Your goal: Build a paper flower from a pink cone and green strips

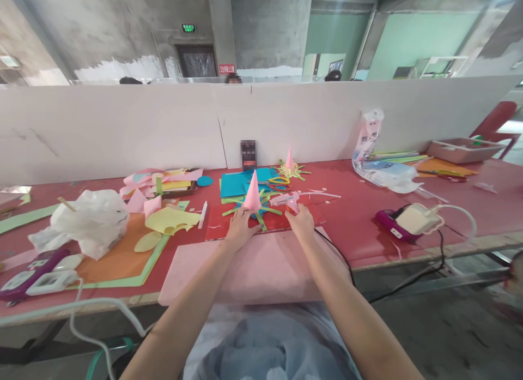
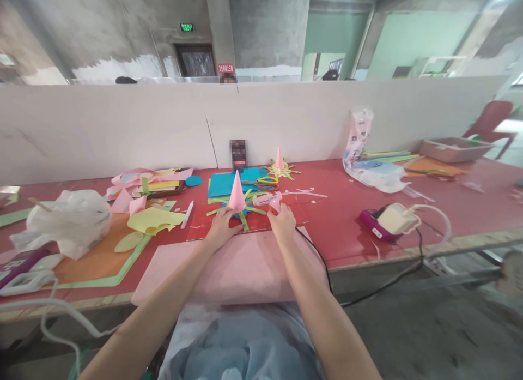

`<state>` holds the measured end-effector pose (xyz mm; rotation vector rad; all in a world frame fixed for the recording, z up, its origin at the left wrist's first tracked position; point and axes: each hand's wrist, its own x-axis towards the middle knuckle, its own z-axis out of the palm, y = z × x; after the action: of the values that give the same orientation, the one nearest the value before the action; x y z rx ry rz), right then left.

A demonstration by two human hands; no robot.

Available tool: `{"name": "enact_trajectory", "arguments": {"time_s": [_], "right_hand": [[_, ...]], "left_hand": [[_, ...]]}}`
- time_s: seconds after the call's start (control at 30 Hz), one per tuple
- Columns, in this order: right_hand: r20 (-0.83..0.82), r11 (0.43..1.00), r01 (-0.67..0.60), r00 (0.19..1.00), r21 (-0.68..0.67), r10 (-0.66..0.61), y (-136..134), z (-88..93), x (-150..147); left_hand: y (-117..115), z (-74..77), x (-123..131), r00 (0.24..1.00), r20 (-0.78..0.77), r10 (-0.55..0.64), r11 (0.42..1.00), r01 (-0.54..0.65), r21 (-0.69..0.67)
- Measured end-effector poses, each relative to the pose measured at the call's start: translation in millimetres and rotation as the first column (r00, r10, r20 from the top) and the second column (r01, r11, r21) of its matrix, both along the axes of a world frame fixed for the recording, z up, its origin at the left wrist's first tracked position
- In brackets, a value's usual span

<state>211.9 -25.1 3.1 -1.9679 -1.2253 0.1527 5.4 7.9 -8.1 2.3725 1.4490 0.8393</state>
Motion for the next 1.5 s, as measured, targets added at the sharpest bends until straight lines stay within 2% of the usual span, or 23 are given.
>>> {"name": "enact_trajectory", "arguments": {"time_s": [0.1, 0.23, 0.53, 0.67, 0.97, 1.13, 1.33, 1.5], "right_hand": [[-0.004, 1.000, -0.007, 1.000, 0.000, 0.007, -1, 0.5, 0], [-0.016, 1.000, -0.010, 1.000, 0.002, 0.010, -2, 1.7, -1], [0.006, 1.000, -0.008, 1.000, -0.009, 0.008, 2, -2.6, 1], [0.014, 1.000, -0.010, 1.000, -0.004, 0.010, 3, -4.5, 2], [0.033, 1.000, -0.014, 0.999, -0.010, 0.014, 5, -6.1, 3], [0.025, 1.000, -0.007, 1.000, -0.007, 0.007, 5, -6.8, 3], [0.037, 1.000, -0.012, 0.999, 0.003, 0.011, 4, -7.2, 2], [0.036, 1.000, -0.011, 0.999, -0.003, 0.011, 4, -6.6, 1]], "left_hand": [[4, 1.5, -5, 0.995, 0.103, -0.012, 0.996, 0.003, 0.088], [7, 5.2, -13, 0.984, 0.169, 0.065, 0.989, -0.085, 0.118], [13, -0.6, -25, 0.989, 0.081, 0.122, 0.992, -0.122, 0.005], [15, 0.5, -28, 0.986, 0.073, 0.150, 0.988, -0.151, 0.011], [9, 9.2, -32, 0.950, 0.018, 0.311, 0.950, -0.311, 0.040], [3, 7.9, -20, 0.944, 0.056, 0.326, 0.945, -0.325, -0.023], [4, -0.9, -16, 0.964, -0.090, 0.250, 0.961, -0.258, -0.097], [6, -1.4, -18, 0.970, -0.106, 0.217, 0.969, -0.227, -0.101]]}}
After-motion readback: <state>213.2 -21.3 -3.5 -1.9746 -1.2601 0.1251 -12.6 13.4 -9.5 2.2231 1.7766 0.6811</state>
